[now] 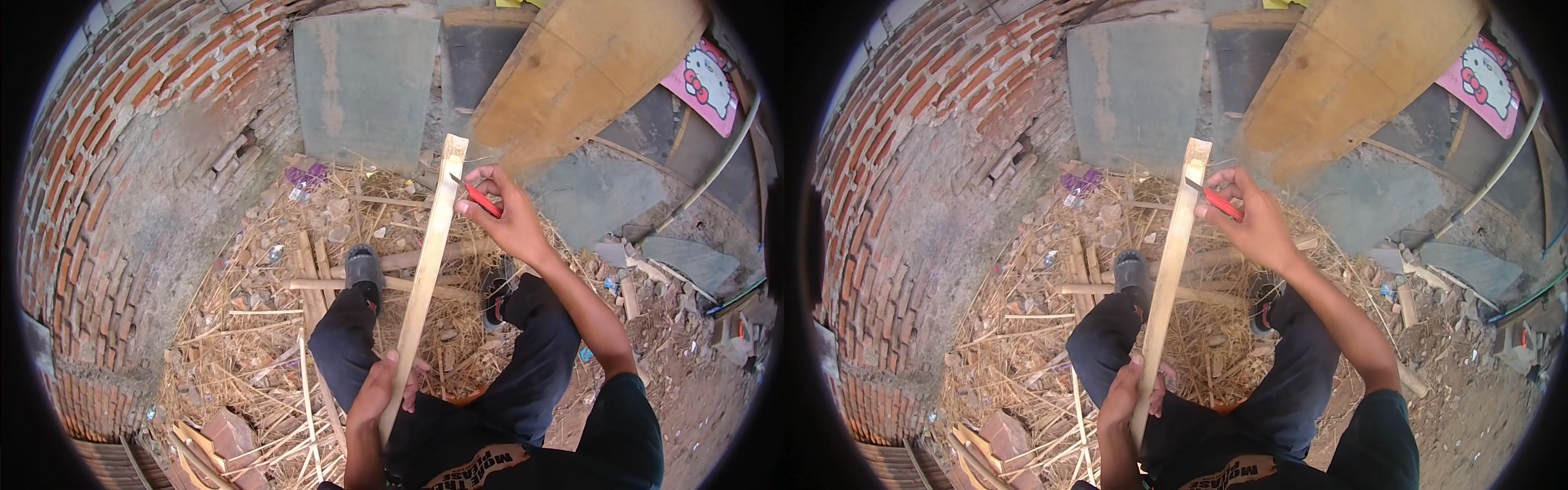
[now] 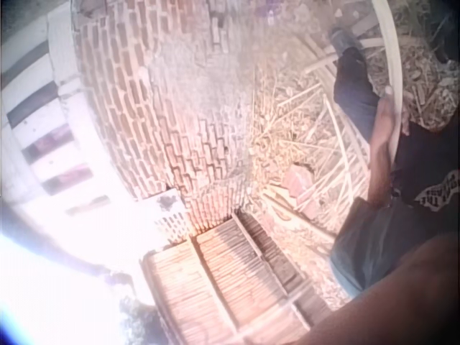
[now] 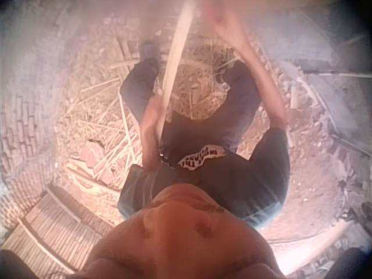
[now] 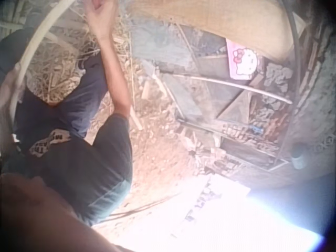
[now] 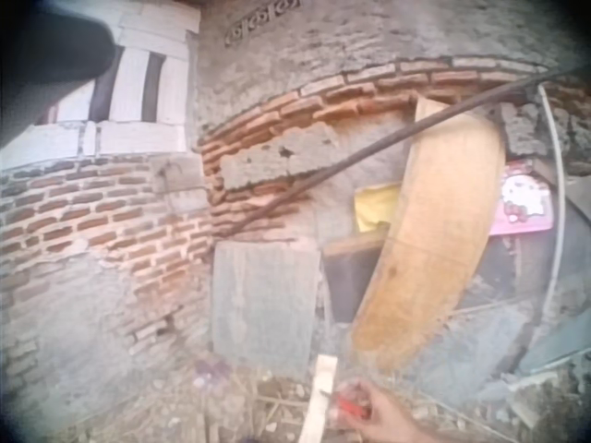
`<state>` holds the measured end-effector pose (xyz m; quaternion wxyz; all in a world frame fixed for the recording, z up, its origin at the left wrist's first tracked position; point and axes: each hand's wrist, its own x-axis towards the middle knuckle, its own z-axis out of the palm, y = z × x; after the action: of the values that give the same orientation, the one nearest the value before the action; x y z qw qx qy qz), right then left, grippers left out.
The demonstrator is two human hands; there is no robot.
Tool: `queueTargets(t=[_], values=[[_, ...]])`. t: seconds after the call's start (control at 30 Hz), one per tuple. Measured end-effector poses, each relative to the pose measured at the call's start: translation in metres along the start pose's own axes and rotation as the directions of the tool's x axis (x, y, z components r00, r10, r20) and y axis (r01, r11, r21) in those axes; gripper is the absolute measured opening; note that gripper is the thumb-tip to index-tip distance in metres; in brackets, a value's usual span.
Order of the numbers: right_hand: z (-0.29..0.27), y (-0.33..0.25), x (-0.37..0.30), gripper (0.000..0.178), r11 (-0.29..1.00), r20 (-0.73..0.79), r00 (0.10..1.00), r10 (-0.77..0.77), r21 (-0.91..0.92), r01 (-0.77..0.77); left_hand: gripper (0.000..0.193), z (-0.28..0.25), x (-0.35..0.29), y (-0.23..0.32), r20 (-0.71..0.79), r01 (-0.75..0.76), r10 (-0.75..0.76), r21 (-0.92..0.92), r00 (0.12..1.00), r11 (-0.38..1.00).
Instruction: The person sits on the ground and uses a utility knife to shave thin strips of wood from a long wooden plank. The person holds the plank with the left hand and scrapes the surface with the knife in the right hand, creating wood shavings that fall to the ground.
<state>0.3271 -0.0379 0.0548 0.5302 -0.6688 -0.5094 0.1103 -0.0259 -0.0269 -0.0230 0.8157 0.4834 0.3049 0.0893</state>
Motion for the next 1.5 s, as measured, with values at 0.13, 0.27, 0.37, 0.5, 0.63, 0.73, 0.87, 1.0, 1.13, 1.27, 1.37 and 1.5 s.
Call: queueTargets(t=[0.13, 0.27, 0.37, 0.5, 0.63, 0.73, 0.87, 1.0, 1.13, 1.27, 1.37, 1.5], values=[[0.002, 0.006, 0.001, 0.040, 0.971, -0.033, 0.999, 0.039, 0.237, -0.030, 0.064, 0.001, 0.008, 0.007, 0.032, -0.033, 0.032, 0.023, 0.999, 0.999], [-0.007, 0.019, 0.015, 0.037, 0.948, -0.166, 0.983, 0.078, 0.317, -0.021, 0.061, -0.003, 0.009, 0.006, 0.063, -0.046, 0.041, 0.070, 0.997, 0.996], [-0.018, 0.022, 0.024, 0.033, 0.954, -0.218, 0.969, 0.118, 0.295, -0.050, 0.059, -0.003, 0.006, 0.004, 0.066, -0.066, 0.059, 0.114, 0.996, 0.991], [-0.026, 0.027, 0.025, 0.029, 0.983, -0.205, 0.969, 0.142, 0.145, -0.113, 0.058, -0.001, 0.002, 0.000, -0.001, -0.064, 0.065, 0.184, 0.998, 0.981], [-0.023, 0.032, 0.023, 0.029, 0.983, -0.207, 0.971, 0.116, 0.161, -0.083, 0.057, 0.001, -0.001, 0.003, -0.064, -0.044, 0.061, 0.235, 0.996, 0.971], [-0.025, 0.033, 0.022, 0.023, 0.997, -0.154, 0.988, 0.008, 0.078, 0.004, 0.057, -0.001, 0.001, 0.001, -0.041, -0.076, 0.087, 0.221, 0.995, 0.972], [-0.030, 0.023, 0.020, 0.018, 0.964, -0.086, 0.995, -0.046, -0.263, 0.022, 0.056, -0.001, 0.000, -0.001, -0.047, -0.039, 0.048, 0.183, 0.998, 0.982], [-0.026, 0.044, 0.024, 0.019, 0.998, -0.066, 0.998, -0.022, 0.057, 0.026, 0.055, -0.007, -0.001, 0.001, 0.008, -0.015, 0.013, 0.176, 1.000, 0.984], [-0.029, 0.042, 0.023, 0.022, 0.943, 0.018, 0.987, 0.159, 0.292, -0.158, 0.060, -0.008, -0.001, 0.001, 0.007, -0.014, 0.013, 0.206, 1.000, 0.978], [-0.025, 0.040, 0.024, 0.025, 0.944, 0.017, 0.977, 0.211, 0.254, -0.208, 0.060, -0.006, 0.006, -0.005, -0.035, -0.100, 0.110, 0.218, 0.993, 0.971], [-0.022, 0.031, 0.018, 0.029, 0.979, -0.051, 0.992, 0.118, 0.170, -0.108, 0.057, -0.006, 0.009, -0.007, -0.099, -0.156, 0.193, 0.296, 0.976, 0.942], [-0.018, -0.014, -0.020, 0.035, 0.994, -0.021, 1.000, -0.017, -0.112, 0.014, 0.055, 0.001, 0.010, 0.005, -0.193, -0.170, 0.242, 0.327, 0.951, 0.930]])
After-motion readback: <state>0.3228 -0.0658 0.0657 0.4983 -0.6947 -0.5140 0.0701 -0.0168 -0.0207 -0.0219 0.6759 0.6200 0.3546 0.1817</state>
